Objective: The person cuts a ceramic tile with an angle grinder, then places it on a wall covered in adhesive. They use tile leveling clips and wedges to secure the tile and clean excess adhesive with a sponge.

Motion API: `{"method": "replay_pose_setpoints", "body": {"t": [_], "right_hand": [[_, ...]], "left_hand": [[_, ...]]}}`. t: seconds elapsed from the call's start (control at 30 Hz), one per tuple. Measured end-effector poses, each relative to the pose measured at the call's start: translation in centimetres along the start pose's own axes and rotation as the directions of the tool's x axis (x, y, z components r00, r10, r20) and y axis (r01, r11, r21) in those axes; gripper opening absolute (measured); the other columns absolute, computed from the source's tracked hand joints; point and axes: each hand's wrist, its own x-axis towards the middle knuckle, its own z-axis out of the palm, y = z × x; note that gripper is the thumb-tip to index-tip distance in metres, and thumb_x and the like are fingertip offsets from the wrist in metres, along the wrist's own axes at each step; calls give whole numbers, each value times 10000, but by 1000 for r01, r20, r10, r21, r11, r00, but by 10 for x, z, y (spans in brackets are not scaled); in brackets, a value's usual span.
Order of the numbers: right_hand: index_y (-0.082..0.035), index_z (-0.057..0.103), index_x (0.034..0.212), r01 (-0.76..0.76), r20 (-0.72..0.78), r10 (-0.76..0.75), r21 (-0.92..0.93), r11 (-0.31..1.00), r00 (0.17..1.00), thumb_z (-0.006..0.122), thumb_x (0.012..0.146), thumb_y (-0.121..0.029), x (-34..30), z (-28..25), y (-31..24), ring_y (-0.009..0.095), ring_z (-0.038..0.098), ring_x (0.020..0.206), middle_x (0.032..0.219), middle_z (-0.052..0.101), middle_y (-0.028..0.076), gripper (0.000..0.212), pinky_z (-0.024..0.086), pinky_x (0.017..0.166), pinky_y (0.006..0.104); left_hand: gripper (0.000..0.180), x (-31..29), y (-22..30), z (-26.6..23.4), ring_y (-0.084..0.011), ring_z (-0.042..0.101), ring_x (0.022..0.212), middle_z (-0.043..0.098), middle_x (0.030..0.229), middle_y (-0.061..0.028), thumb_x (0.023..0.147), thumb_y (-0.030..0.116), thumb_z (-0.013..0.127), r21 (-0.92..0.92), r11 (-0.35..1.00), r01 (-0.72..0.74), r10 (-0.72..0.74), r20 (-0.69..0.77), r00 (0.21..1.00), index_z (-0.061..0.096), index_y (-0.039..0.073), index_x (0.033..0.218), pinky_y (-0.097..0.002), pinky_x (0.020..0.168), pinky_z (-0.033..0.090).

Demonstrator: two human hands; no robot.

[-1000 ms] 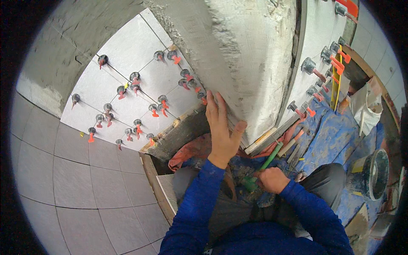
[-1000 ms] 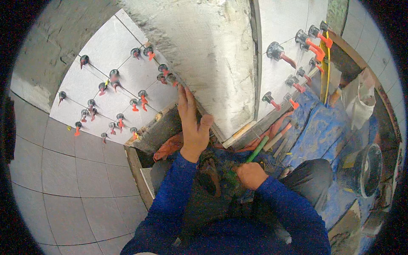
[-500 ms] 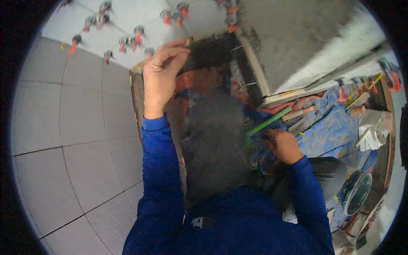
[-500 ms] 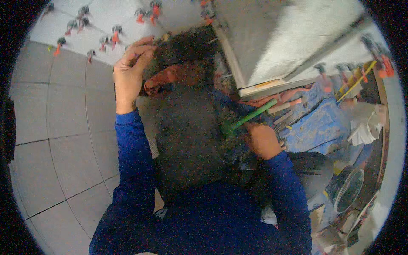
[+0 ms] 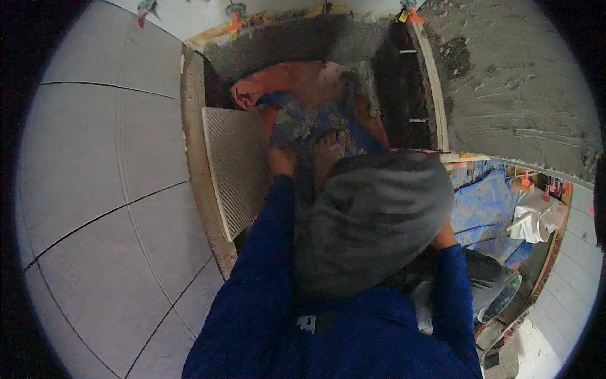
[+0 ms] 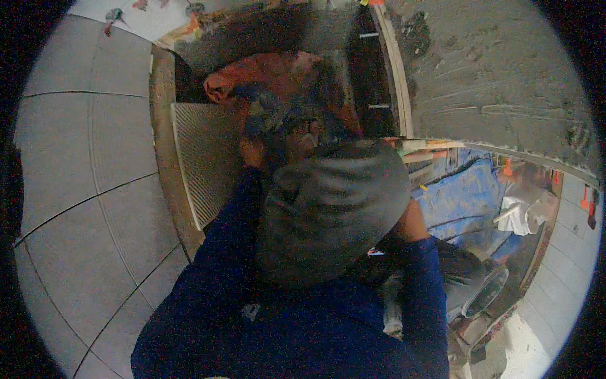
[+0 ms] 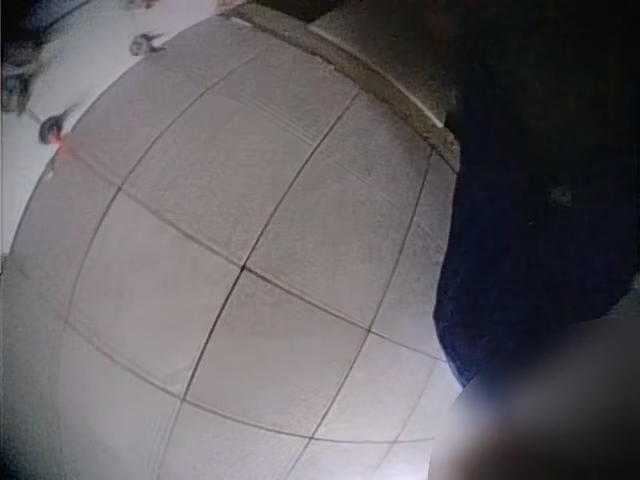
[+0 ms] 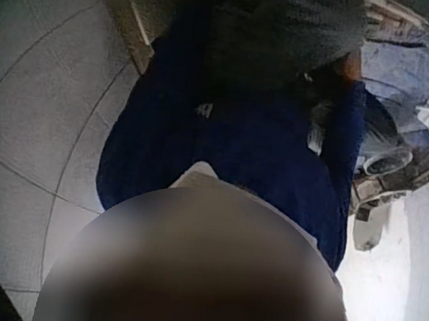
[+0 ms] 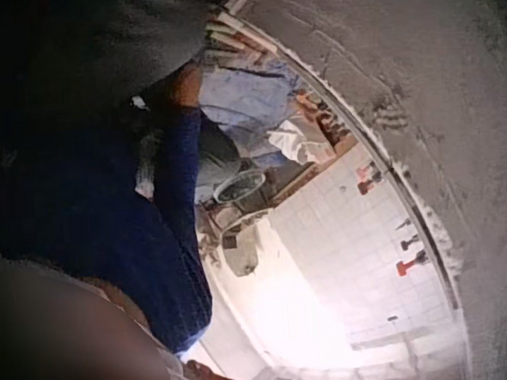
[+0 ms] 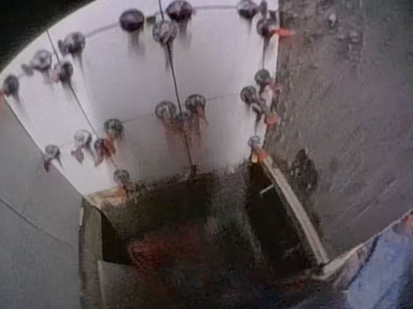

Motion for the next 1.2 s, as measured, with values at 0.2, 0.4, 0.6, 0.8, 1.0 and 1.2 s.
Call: {"method": "replay_pose_setpoints", "body": {"t": [0.2, 0.4, 0.6, 0.8, 1.0, 1.2], "right_hand": [[-22, 696, 1164, -34, 22, 34, -28, 999, 999, 764, 836, -155, 0, -7, 7, 407, 712, 935, 1056, 741, 200, 360, 573, 812, 441], [-20, 703, 1152, -40, 38, 42, -55, 998, 998, 757, 852, -142, -2, -11, 2, 374, 720, 919, 1058, 745, 187, 329, 573, 806, 419], [-17, 709, 1141, -22, 27, 26, -124, 992, 999, 750, 868, -129, -8, -20, -18, 340, 728, 903, 1061, 749, 173, 298, 572, 801, 397], [-10, 714, 1142, -224, -369, 205, -8, 975, 907, 735, 898, -77, -13, -74, -108, 271, 726, 881, 1053, 752, 151, 254, 564, 793, 346], [-15, 711, 1195, 267, -568, -217, 4, 964, 793, 759, 886, -13, 8, -126, -232, 216, 707, 837, 1070, 753, 123, 313, 559, 759, 338], [10, 711, 1103, 508, -822, -329, -57, 859, 464, 713, 939, -114, 49, -177, -309, 159, 685, 733, 863, 736, 112, 205, 531, 662, 296]], "left_hand": [[359, -10, -26, -7, -428, 695, 1059, 715, 1163, -236, 968, 326, 633, -170, 985, 35, -41, -33, 999, 715, 71, 1208, -521, 925, 543], [441, -9, -33, 15, -459, 628, 1174, 609, 1333, -279, 932, 347, 681, 230, 958, -170, 202, -125, 971, 665, 126, 1313, -528, 979, 522], [616, 28, -26, 0, -431, 592, 1237, 547, 1414, -229, 928, 359, 696, 318, 818, -478, 482, 72, 873, 545, 89, 1462, -503, 1061, 477], [425, -7, 100, -78, -256, 659, 1086, 643, 1290, -145, 990, 291, 619, -753, 615, -233, 219, -121, 968, 640, 15, 1312, -396, 963, 487], [350, -69, 281, -262, -166, 645, 893, 722, 1016, -66, 1031, 315, 558, -976, 215, 34, 501, 140, 854, 678, 13, 1162, -303, 799, 480], [304, -128, 425, -377, -212, 670, 888, 717, 979, -94, 1050, 258, 538, -972, 64, -228, 990, 32, 139, 702, 9, 1110, -352, 813, 522]]}}
